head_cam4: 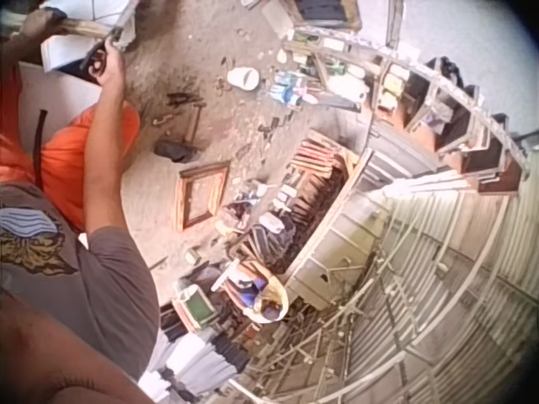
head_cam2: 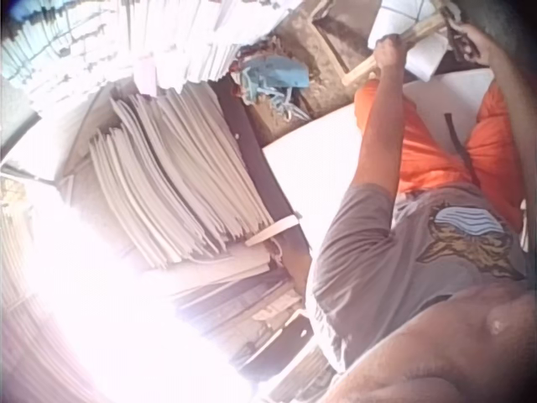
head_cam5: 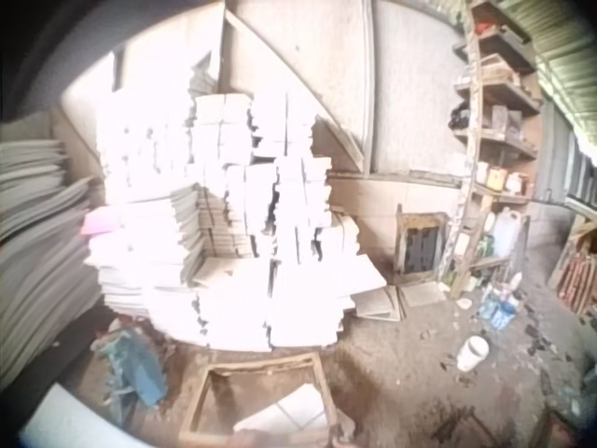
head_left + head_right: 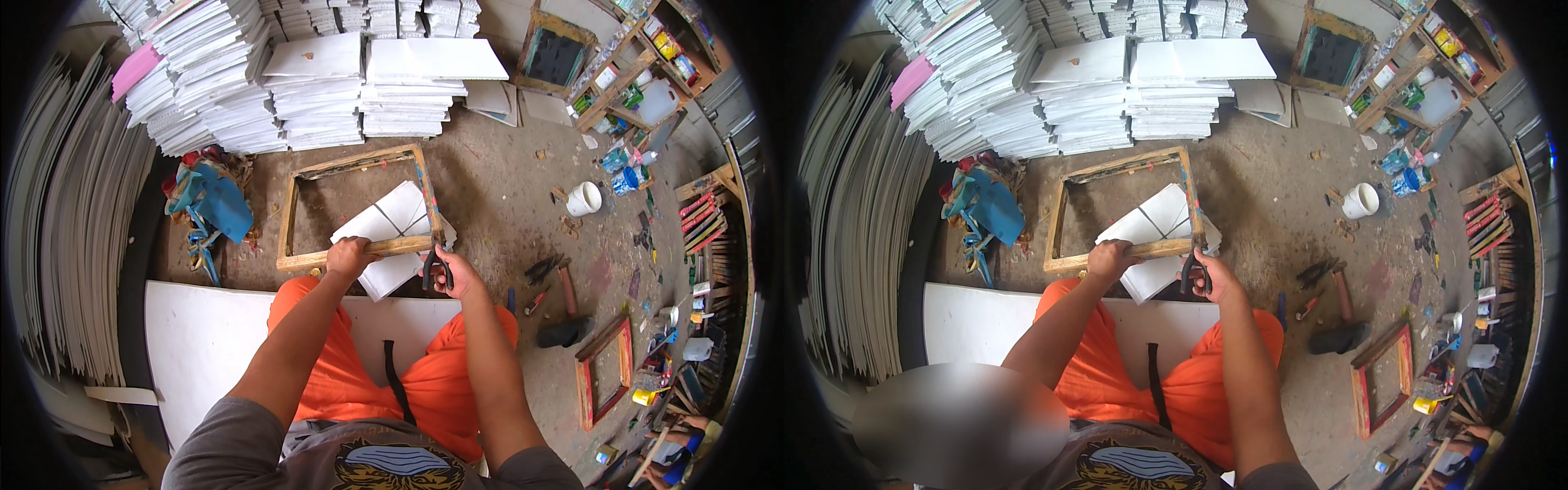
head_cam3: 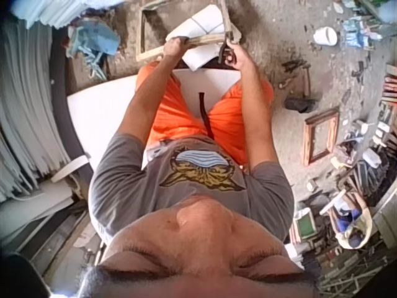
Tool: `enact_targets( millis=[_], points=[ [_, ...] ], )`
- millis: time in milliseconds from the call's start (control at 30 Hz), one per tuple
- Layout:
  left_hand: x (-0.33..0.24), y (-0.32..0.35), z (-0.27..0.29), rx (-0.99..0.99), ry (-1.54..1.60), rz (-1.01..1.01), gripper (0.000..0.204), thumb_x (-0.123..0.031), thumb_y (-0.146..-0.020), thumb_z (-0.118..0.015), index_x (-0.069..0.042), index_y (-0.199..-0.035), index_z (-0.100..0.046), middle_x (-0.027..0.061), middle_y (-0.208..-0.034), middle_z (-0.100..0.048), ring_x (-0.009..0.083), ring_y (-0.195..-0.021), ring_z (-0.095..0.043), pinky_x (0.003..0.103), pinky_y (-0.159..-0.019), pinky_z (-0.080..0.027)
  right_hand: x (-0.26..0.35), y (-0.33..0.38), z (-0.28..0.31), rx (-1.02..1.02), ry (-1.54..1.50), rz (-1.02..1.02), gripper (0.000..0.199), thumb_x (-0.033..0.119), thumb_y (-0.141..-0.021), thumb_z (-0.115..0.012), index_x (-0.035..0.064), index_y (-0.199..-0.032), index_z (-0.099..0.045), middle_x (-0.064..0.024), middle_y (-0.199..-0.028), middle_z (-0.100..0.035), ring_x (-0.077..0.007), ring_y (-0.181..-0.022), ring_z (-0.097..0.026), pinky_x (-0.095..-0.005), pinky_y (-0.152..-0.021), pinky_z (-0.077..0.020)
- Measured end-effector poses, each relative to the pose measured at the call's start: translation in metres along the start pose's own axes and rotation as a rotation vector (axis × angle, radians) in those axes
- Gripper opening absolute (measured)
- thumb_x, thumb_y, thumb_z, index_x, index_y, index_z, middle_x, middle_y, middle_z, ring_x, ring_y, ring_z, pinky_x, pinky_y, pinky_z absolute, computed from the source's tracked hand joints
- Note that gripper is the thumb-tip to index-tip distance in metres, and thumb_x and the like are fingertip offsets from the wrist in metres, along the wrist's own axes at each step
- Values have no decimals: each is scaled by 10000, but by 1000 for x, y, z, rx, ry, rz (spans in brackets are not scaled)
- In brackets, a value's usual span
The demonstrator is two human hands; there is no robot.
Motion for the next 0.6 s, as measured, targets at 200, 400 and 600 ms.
enact_targets(
  millis=[200, 400, 600],
  points=[
    [2, -2, -2, 4, -4, -11, 447, -477, -795, -802, -131, -1076, -768, 93, -1013, -746, 281, -966, -708, 399, -847, -570, 3, -10, -3, -134, 169, -92, 316, 467, -929, -704, 153, -955, -719, -2, -745, -657, -71, -496, -450, -280, -592, -467],
    [0, -2, 0, -10, -6, -24, 461, -486, -782, -809, -128, -1070, -766, 97, -1002, -741, 282, -962, -707, 402, -849, -568, -2, -9, -16, -120, 58, 10, 244, 347, -926, -700, 109, -963, -662, -62, -788, -696, -201, -609, -662, -368, -615, -564],
    [-3, 1, -10, -241, -126, -271, 518, -504, -764, -814, -121, -1106, -747, 113, -1016, -730, 319, -941, -700, 431, -843, -561, -1, -8, -24, -324, 328, 127, 247, 281, -929, -670, 41, -975, -638, -103, -755, -696, -221, -589, -684, -393, -533, -567]
  ],
)
Point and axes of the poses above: each hand's wrist, its own y-axis away from the middle knuckle, its own z-axis out of the back of the hand, x = y × z, the point moved 1 cm from there along -y, towards the middle knuckle
